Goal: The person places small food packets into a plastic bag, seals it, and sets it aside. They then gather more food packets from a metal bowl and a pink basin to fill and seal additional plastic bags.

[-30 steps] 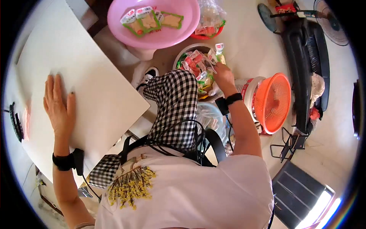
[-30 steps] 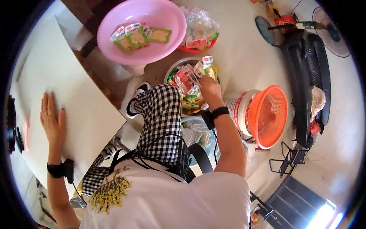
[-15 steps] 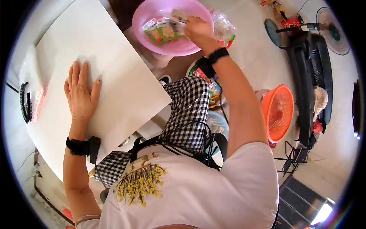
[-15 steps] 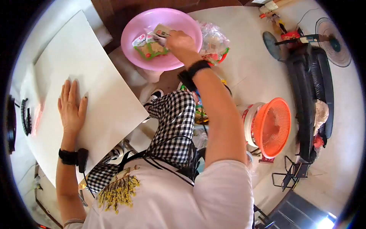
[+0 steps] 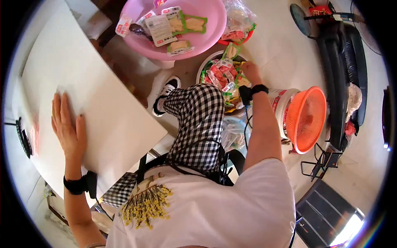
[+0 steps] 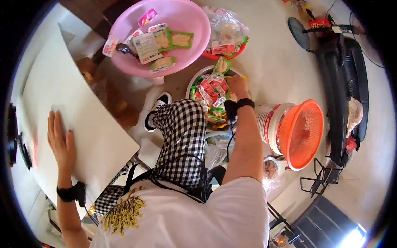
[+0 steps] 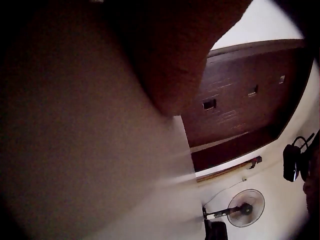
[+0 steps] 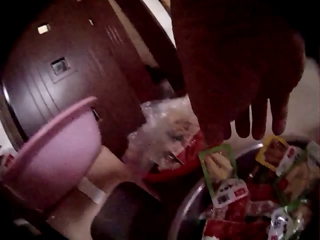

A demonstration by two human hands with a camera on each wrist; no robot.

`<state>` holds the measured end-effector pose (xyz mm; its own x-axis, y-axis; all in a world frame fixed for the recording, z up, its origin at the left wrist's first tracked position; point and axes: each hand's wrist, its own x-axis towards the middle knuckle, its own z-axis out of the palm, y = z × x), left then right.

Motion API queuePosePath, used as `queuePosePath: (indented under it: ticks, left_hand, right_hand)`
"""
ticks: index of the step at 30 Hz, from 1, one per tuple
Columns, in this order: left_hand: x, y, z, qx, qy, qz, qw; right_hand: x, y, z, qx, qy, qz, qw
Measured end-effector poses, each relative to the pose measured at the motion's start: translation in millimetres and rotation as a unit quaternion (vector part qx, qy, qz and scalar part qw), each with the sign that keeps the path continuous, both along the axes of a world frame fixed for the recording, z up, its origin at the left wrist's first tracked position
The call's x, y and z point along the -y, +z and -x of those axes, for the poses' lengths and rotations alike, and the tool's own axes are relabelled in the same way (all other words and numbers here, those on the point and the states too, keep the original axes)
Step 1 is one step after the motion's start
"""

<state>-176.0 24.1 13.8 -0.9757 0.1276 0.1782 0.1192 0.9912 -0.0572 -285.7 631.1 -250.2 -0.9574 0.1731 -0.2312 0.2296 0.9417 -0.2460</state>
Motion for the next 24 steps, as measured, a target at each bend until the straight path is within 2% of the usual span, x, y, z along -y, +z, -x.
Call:
queuePosePath:
  ticks: [1,3,5,8,11,14,15,18,19,20,22,24]
  left_hand:
    - [0,1,0,0.002,-0.007,-0.003,1.000]
    - [4,-2,0,0.005,-0.022,0.001,1.000]
    - [6,-2,-1,0.015,-0.028,-0.009,0.999]
    - [4,0,-2,0.039,-0.033,-0.028,0.998]
    - [8,0,-4,0.049,-0.027,-0.047,0.997]
    - [10,0,-7,0.065,-0.026,-0.065,0.995]
    - [11,0,-7,0.069,-0.026,-0.071,0.995]
    - [14,-2,-9,0.086,-0.023,-0.087,0.992]
    - [11,-2,-9,0.082,-0.006,-0.091,0.992]
    - [7,-3,-8,0.077,-0.007,-0.089,0.993]
    - [2,0,-6,0.069,-0.008,-0.084,0.994]
    - [4,2,-5,0.077,-0.029,-0.065,0.994]
  right_hand:
    - [-4,-34,-14,-0.039,0.066,-0.075,0.994]
    - [0,-68,-25,-0.031,0.076,-0.061,0.995]
    - [19,-79,-28,0.064,-0.036,0.117,0.990]
    - [50,-83,-27,0.146,-0.010,0.139,0.979]
    - [79,-80,-38,0.114,0.063,0.127,0.983]
    - [100,-97,-53,-0.003,0.122,0.048,0.991]
    - [107,-96,-52,0.078,0.117,0.022,0.990]
    - [123,-92,-44,0.104,0.112,0.016,0.988]
    - [122,-111,-46,0.060,0.137,0.023,0.988]
    - [122,-121,-43,0.088,0.138,0.008,0.986]
    - [130,-109,-32,0.146,0.142,-0.022,0.979]
    - [130,-108,-30,0.117,0.151,-0.028,0.981]
